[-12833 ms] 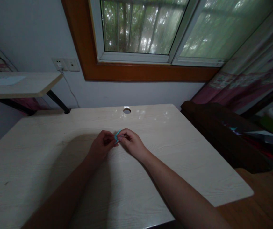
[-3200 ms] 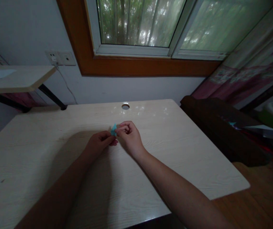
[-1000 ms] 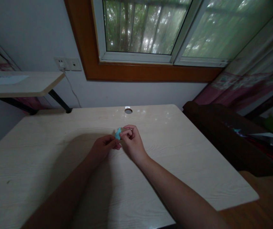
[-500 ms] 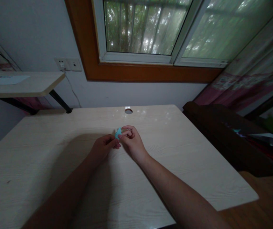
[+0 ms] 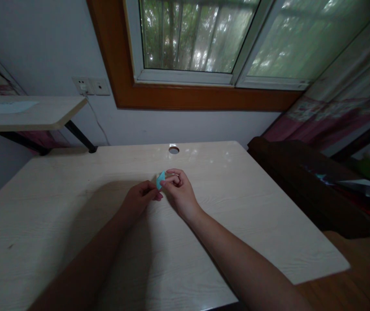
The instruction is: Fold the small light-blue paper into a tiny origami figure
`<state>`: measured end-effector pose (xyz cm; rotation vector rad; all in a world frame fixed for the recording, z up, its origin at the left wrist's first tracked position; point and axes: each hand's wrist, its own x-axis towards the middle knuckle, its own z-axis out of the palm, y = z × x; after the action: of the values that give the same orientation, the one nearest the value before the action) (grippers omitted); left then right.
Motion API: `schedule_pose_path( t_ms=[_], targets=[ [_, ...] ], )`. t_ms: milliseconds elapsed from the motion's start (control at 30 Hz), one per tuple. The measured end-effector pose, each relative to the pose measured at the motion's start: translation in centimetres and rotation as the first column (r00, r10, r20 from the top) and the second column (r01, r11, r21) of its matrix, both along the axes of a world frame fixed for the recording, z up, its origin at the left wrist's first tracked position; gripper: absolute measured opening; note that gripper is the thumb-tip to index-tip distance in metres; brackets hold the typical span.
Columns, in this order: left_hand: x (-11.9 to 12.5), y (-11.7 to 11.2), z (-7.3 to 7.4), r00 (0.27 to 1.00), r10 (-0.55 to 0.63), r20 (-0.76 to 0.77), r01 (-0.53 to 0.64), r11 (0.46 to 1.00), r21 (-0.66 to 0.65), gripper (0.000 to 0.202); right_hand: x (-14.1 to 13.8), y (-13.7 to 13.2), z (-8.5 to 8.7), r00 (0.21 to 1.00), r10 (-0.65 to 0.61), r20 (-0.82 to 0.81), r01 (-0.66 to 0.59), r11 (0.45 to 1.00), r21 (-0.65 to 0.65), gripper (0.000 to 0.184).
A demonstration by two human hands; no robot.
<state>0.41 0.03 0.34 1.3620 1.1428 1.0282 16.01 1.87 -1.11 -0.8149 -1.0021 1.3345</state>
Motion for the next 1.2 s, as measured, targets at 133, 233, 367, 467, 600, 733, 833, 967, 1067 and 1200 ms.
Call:
schedule_pose_path(
  t_ms=[133,233,367,467,600,733,833,967,1067,1200],
  targets=[
    [-0.1,0.0,-0.1,1.000,0.002,-0.007,-0.002,1.000,0.000,0.016,-0.1,-0.1,0.0,1.000,-0.018,0.011,0.018,1.000,0.010,0.038],
    [0.0,0.0,-0.2,1.000,0.008,0.001,-0.008,1.000,-0.001,0.014,0.0,-0.1,0.0,1.000,-0.027,0.014,0.027,0.999,0.019,0.037],
    [0.1,-0.2,0.1,1.000,0.015,0.000,-0.015,1.000,-0.013,0.016,0.3,0.2,0.0,0.997,-0.081,0.019,0.080,0.997,0.018,0.036],
    [0.0,-0.2,0.3,1.000,0.021,-0.015,-0.021,1.000,0.003,0.019,0.3,0.3,0.0,0.996,-0.086,0.022,0.085,0.996,0.011,0.036],
    [-0.1,-0.2,0.2,0.997,0.019,-0.071,-0.016,0.999,0.050,0.022,0.2,0.1,0.0,0.999,-0.043,0.019,0.043,0.999,0.006,0.036],
    [-0.1,0.0,-0.1,0.991,0.005,-0.137,0.005,0.997,0.074,0.026,0.0,-0.1,-0.1,0.999,0.020,0.028,-0.020,1.000,-0.002,0.038],
    [-0.2,-0.1,-0.2,0.987,0.006,-0.161,0.007,0.997,0.079,0.027,0.0,-0.2,0.0,0.998,0.050,0.035,-0.050,0.999,-0.001,0.037],
    [-0.3,-0.2,-0.3,0.990,-0.017,-0.137,0.025,0.998,0.063,0.024,-0.1,-0.5,0.3,0.998,0.019,0.063,-0.021,0.999,0.028,0.032],
    [-0.3,-0.2,-0.1,0.991,-0.027,-0.133,0.035,0.998,0.055,0.022,-0.2,-0.8,0.3,0.996,-0.012,0.089,0.006,0.998,0.063,0.028],
    [-0.3,-0.2,0.0,0.994,-0.031,-0.103,0.034,0.999,0.023,0.022,-0.4,-1.0,0.2,0.992,-0.043,0.118,0.032,0.995,0.092,0.027]
  ],
)
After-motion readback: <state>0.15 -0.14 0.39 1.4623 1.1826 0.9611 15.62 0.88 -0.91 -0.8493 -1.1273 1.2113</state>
